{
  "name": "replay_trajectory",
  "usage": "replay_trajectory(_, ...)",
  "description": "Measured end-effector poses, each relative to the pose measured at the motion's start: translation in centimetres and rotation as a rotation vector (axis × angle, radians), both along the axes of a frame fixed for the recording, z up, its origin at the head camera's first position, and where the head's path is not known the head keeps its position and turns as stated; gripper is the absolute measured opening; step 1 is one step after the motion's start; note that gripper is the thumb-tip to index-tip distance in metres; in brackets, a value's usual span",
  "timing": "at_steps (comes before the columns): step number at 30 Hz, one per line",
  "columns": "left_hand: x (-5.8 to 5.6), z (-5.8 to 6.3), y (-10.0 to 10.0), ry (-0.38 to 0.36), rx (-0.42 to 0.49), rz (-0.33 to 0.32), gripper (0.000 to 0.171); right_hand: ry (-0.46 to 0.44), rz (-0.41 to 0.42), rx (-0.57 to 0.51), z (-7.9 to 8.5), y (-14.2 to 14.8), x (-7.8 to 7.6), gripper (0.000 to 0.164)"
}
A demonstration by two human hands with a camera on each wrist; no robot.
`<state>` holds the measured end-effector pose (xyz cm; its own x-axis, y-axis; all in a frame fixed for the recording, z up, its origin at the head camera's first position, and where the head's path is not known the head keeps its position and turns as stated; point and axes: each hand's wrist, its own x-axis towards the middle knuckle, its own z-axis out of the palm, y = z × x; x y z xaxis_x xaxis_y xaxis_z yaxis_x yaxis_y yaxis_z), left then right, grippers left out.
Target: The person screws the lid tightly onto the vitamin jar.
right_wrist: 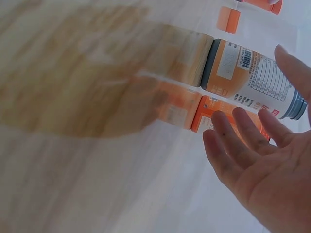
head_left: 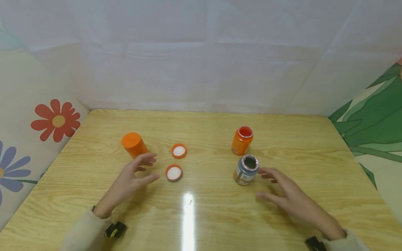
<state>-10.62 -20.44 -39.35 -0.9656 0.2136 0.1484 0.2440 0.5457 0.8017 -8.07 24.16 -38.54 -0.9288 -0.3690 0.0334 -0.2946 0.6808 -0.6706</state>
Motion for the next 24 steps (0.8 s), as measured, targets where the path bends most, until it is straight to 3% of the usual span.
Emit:
replay_trajectory(8,-0.6,-0.2,0.4,-0.035,-0.021,-0.051,0.058,-0.001,0.009,-0.012,0.0,-0.4,-0.4,0.074)
replay_trajectory(16,-1.1,-0.4,0.8,-0.062,-0.043,-0.102,0.062,0.002,0.028,-0.021,-0.1,-0.9,-1.4,0.072)
replay_trajectory(24,-1.5,-0.5,1.2,-0.111,-0.050,-0.155,0.064,-0.051,0.028,-0.049,-0.2,-1.3,-1.9,0.075)
